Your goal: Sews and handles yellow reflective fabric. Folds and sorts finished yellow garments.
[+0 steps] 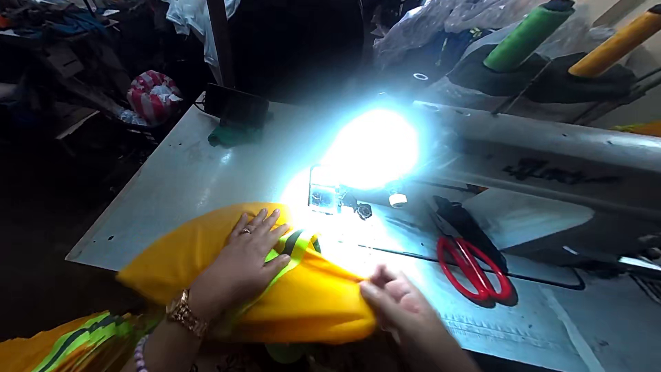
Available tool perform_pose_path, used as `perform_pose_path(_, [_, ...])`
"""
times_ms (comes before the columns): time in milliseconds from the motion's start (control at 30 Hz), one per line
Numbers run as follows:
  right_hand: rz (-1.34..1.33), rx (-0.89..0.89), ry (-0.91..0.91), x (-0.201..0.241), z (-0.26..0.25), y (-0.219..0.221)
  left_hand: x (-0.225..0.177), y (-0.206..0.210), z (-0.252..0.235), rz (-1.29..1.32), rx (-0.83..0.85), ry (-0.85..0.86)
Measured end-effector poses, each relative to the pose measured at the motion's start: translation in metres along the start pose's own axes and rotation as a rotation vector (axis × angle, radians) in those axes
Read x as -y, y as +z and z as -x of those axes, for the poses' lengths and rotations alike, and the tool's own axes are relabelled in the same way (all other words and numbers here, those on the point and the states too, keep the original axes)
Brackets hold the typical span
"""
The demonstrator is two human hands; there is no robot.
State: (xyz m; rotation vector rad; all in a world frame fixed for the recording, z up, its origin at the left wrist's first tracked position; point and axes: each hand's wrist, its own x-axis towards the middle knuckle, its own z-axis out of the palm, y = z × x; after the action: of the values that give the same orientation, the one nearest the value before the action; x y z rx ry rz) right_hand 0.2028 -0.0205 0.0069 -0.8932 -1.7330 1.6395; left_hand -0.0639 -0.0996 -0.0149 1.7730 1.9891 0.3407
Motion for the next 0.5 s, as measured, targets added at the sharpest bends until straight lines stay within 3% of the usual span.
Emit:
perform_pose_path(100, [0.483,-0.109,-0.108,-0.005,-0.015,-0.054,-0.028,0.013,0.011,-0.035,-0.062,-0.110])
perform_pose_path(200, [0.802,-0.046,-0.051,-0.011,-0.012,-0.064,-0.037,0.019,0.006,-0.066,-0.241,-0.022])
perform_pose_path(267, [0.835,-0.031,0.019,-0.015,-0.009,-0.058,-0.027,0.020,-0.007,-0.074,-0.222,0.129])
perform_pose_path(367, [0.812,-0.125,0.046,-0.013,-0.013,-0.056,-0.022,0.020,-0.014,-0.161,-0.068,0.156])
perform_pose_path(400, [0.811,-0.157,0.034,-0.013,-0.015,-0.057,-0.024,0.018,-0.013,-0.177,-0.080,0.155])
perform_pose_path(500, [0.838,-0.198,-0.017,-0.021,-0.018,-0.056,-0.032,0.025,-0.015,-0.113,-0.337,0.272])
